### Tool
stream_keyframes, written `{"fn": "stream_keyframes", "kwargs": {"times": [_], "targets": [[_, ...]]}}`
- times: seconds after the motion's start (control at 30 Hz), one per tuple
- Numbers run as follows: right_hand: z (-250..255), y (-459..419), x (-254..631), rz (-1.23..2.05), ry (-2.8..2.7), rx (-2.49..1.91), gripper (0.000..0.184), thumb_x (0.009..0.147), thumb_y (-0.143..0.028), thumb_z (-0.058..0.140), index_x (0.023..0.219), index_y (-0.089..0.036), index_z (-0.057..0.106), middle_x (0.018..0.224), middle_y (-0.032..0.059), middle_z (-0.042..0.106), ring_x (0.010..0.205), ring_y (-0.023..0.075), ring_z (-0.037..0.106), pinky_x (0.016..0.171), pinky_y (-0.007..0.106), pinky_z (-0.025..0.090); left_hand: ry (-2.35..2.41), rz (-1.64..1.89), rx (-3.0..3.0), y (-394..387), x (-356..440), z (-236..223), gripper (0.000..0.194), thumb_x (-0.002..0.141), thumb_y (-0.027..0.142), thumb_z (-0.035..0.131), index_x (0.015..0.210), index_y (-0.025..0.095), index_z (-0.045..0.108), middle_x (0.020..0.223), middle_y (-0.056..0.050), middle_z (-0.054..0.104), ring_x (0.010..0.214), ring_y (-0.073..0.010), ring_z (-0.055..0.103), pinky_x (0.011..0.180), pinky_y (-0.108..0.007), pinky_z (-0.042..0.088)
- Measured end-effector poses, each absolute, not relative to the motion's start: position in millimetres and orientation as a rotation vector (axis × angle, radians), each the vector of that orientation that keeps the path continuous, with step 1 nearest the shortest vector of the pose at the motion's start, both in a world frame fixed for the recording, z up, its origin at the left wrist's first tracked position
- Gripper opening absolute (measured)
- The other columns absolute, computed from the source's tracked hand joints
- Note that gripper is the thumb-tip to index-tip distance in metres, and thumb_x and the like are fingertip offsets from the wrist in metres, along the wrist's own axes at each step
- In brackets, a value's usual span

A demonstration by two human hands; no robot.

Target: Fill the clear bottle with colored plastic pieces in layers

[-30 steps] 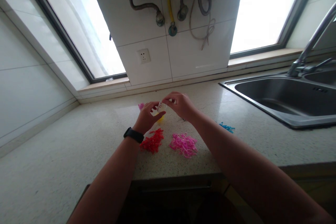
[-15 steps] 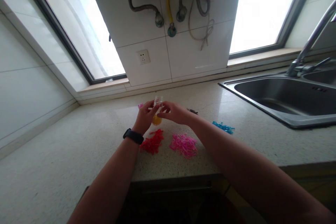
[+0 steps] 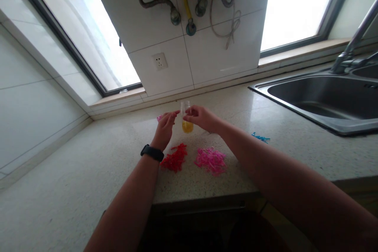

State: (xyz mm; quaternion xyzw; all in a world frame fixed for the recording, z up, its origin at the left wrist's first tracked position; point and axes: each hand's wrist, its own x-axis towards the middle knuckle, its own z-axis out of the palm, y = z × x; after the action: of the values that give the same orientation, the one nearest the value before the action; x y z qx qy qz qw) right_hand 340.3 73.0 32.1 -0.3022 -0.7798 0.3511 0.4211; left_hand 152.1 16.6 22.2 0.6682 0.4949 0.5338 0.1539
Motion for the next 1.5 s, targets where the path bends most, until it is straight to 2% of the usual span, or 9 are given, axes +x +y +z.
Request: {"fn": "stream_keyframes", "kwargs": {"times": [0.27, 0.43, 0.57, 0.67, 0.73, 0.83, 0.93, 1.1, 1.5], "targets": [[27.9, 69.6, 340.3, 0.969, -2.015, -0.686, 0.031, 0.076, -0.03, 0.074, 0.102, -0.014, 0.067, 0.095, 0.0063, 0.073, 0.079, 0.0147, 0.066, 0.065, 0.023, 0.047, 1.178, 1.151, 2.0, 16.4, 156.2, 15.9, 0.045, 0.085, 0.042, 0.067, 0.123, 0.019, 0.062, 0.116, -0.012, 0.067, 0.105, -0.0232, 0.062, 0.088, -0.036, 0.05], [38.0, 67.8, 346.0, 0.949, -2.048, -0.685, 0.032, 0.079, -0.034, 0.074, 0.103, -0.014, 0.067, 0.099, 0.0075, 0.073, 0.079, 0.0142, 0.066, 0.066, 0.023, 0.048, 1.174, 1.091, 2.016, 16.8, 153.2, 11.4, 0.05, 0.081, 0.039, 0.071, 0.126, 0.02, 0.06, 0.115, -0.01, 0.069, 0.104, -0.0232, 0.065, 0.091, -0.039, 0.051], [51.5, 76.8, 374.8, 0.566, -2.096, -0.857, 0.033, 0.082, -0.034, 0.071, 0.11, -0.016, 0.067, 0.102, 0.0082, 0.073, 0.083, 0.0151, 0.065, 0.073, 0.026, 0.047, 1.299, 1.121, 1.949, 19.0, 145.7, 4.6, 0.049, 0.082, 0.042, 0.07, 0.123, 0.017, 0.061, 0.11, -0.011, 0.07, 0.098, -0.0225, 0.067, 0.09, -0.04, 0.052], [54.8, 87.8, 403.7, 0.174, -2.243, -1.065, 0.019, 0.085, -0.03, 0.065, 0.1, -0.02, 0.073, 0.095, 0.0069, 0.074, 0.086, 0.0192, 0.066, 0.074, 0.029, 0.045, 1.38, 1.125, 1.925, 19.3, 141.3, 1.0, 0.053, 0.081, 0.043, 0.07, 0.125, 0.017, 0.06, 0.109, -0.011, 0.071, 0.097, -0.0229, 0.068, 0.089, -0.041, 0.052], [54.5, 93.8, 419.7, 0.066, -2.358, -1.201, 0.016, 0.084, -0.029, 0.064, 0.093, -0.023, 0.076, 0.093, 0.0072, 0.075, 0.086, 0.0221, 0.067, 0.07, 0.03, 0.044, 1.404, 1.126, 1.936, 18.8, 140.0, 0.5, 0.053, 0.08, 0.044, 0.07, 0.125, 0.017, 0.06, 0.109, -0.01, 0.071, 0.096, -0.0229, 0.068, 0.088, -0.041, 0.052], [53.5, 98.9, 434.2, 0.107, -2.502, -1.349, 0.019, 0.08, -0.033, 0.067, 0.091, -0.023, 0.078, 0.09, 0.0085, 0.075, 0.081, 0.0233, 0.067, 0.065, 0.03, 0.043, 1.437, 1.126, 1.958, 17.0, 140.4, 2.6, 0.051, 0.08, 0.044, 0.07, 0.123, 0.018, 0.062, 0.106, -0.01, 0.071, 0.093, -0.0229, 0.068, 0.084, -0.04, 0.053], [51.9, 101.1, 439.0, 0.24, -2.6, -1.394, 0.024, 0.08, -0.038, 0.067, 0.091, -0.021, 0.079, 0.083, 0.009, 0.075, 0.071, 0.0195, 0.066, 0.063, 0.028, 0.042, 1.475, 1.115, 1.988, 14.7, 141.9, 6.0, 0.049, 0.08, 0.045, 0.07, 0.121, 0.018, 0.063, 0.103, -0.009, 0.072, 0.09, -0.0226, 0.068, 0.081, -0.039, 0.053], [48.0, 102.3, 438.2, 0.388, -2.731, -1.32, 0.022, 0.075, -0.033, 0.07, 0.088, -0.018, 0.08, 0.073, 0.0065, 0.074, 0.06, 0.0159, 0.062, 0.059, 0.027, 0.041, 1.504, 1.091, 2.012, 12.5, 142.3, 8.0, 0.048, 0.08, 0.045, 0.069, 0.12, 0.018, 0.064, 0.102, -0.009, 0.072, 0.088, -0.0225, 0.067, 0.079, -0.037, 0.052], [50.0, 94.4, 429.8, 0.368, -2.67, -1.312, 0.021, 0.067, -0.022, 0.072, 0.086, -0.02, 0.08, 0.073, 0.0048, 0.074, 0.06, 0.0152, 0.062, 0.055, 0.025, 0.04, 1.539, 1.071, 2.064, 11.3, 141.4, 8.5, 0.046, 0.081, 0.046, 0.068, 0.117, 0.019, 0.065, 0.103, -0.008, 0.072, 0.089, -0.0225, 0.066, 0.077, -0.036, 0.049]]}}
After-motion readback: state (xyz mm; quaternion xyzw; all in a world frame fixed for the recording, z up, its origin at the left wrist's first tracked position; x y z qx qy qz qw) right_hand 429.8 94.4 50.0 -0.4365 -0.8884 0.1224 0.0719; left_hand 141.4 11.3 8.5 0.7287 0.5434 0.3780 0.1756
